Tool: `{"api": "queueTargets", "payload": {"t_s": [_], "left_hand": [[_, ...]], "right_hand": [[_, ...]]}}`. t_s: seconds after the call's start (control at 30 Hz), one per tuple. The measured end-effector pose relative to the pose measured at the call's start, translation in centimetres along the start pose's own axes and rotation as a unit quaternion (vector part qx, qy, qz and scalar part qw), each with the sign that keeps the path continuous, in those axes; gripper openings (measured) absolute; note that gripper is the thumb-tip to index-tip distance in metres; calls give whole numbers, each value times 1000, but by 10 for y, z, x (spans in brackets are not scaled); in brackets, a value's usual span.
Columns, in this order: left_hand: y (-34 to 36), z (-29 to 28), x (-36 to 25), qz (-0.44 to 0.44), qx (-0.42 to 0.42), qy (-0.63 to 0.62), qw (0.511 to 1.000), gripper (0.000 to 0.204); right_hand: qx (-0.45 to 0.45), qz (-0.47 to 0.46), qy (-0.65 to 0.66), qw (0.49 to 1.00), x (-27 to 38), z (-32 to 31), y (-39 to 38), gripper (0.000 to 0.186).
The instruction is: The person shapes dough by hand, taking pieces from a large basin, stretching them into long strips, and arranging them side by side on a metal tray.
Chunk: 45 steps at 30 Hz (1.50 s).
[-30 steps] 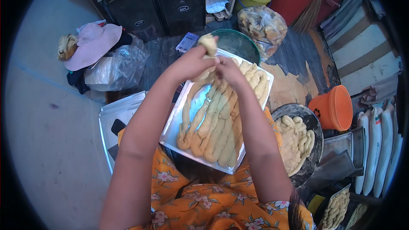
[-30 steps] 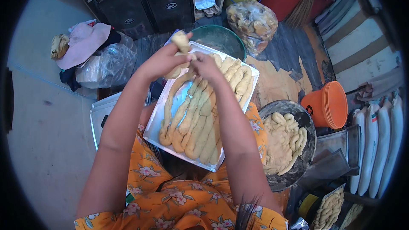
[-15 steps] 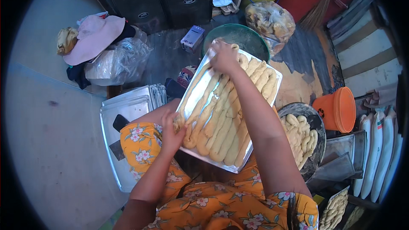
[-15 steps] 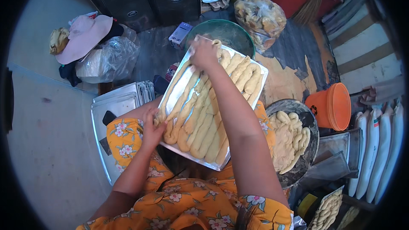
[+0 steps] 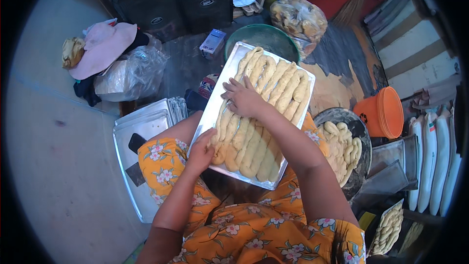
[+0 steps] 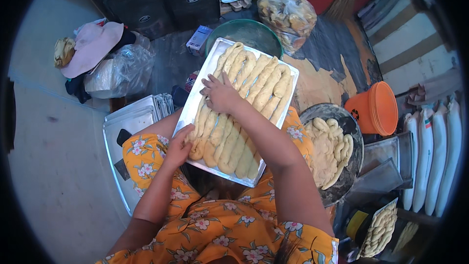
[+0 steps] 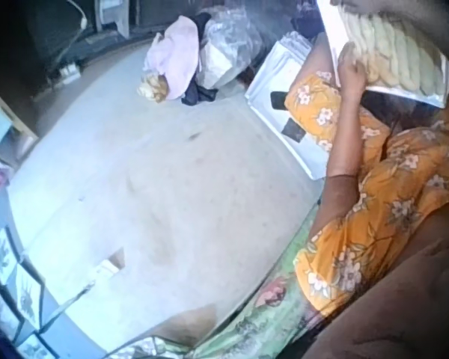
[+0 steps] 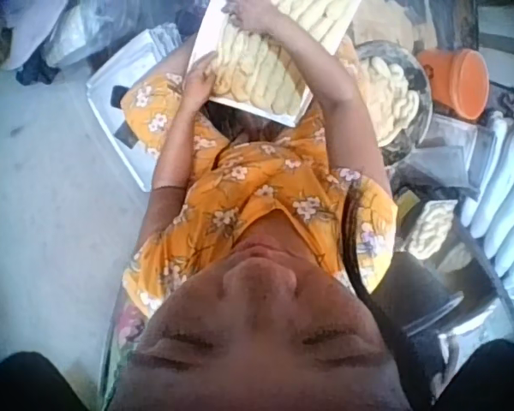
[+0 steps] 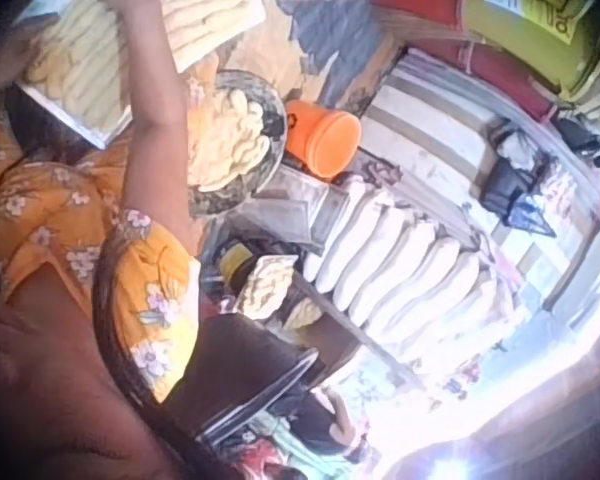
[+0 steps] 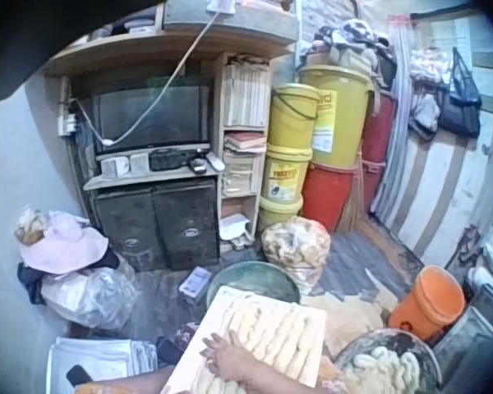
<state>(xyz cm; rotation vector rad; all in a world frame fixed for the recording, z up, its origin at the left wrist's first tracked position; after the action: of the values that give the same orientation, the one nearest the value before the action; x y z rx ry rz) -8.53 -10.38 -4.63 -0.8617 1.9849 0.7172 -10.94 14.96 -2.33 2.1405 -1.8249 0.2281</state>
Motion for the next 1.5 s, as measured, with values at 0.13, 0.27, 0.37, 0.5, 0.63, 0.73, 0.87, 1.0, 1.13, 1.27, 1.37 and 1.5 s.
{"api": "queueTargets", "payload": {"t_s": [0.13,0.27,0.37,0.5,0.63,0.73,0.87,1.0,1.13,1.27,1.37,1.5], "left_hand": [[-7,-2,4,-31,-66,88,993,39],[6,-4,9,-267,-99,-72,956,31],[25,3,23,-201,-163,-141,956,20],[45,-6,36,-198,-63,-15,978,15],[71,14,12,-139,23,124,982,18],[84,19,44,-106,-64,1,992,19],[92,27,41,1,7,157,988,16],[83,37,30,-54,-72,25,996,31],[80,54,26,-128,36,-175,975,62],[66,61,8,-99,-3,44,994,63],[50,63,-2,-108,18,125,986,61],[48,62,-79,-52,-41,185,980,61]], "right_hand": [[-66,67,119,988,3,-28,-47,52],[-48,105,198,973,-5,-51,-119,45],[-106,128,264,950,3,-81,-167,38],[-174,206,281,921,7,-98,-222,37],[-223,253,283,898,11,-105,-265,35],[-247,271,284,886,3,-97,-280,34],[-275,371,247,852,-8,-100,-318,34],[-306,484,198,796,-64,-76,-375,35],[-430,630,199,616,-139,20,-479,47],[-284,751,-27,596,-143,129,-555,64],[-246,744,-38,621,-107,178,-540,66],[-204,752,10,626,-81,135,-488,62]]}}
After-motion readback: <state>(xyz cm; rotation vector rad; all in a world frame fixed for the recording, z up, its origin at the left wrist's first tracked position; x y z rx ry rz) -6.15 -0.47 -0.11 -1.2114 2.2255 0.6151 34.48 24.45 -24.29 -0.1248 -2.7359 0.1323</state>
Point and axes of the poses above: each hand's wrist, its own y-axis towards the middle knuckle, its own z-axis out of the palm, x = y × z, the point moved 1 cm from there along y, towards the middle knuckle, and after that the axes turned 8 degrees about -x, right-handed, at the moved point
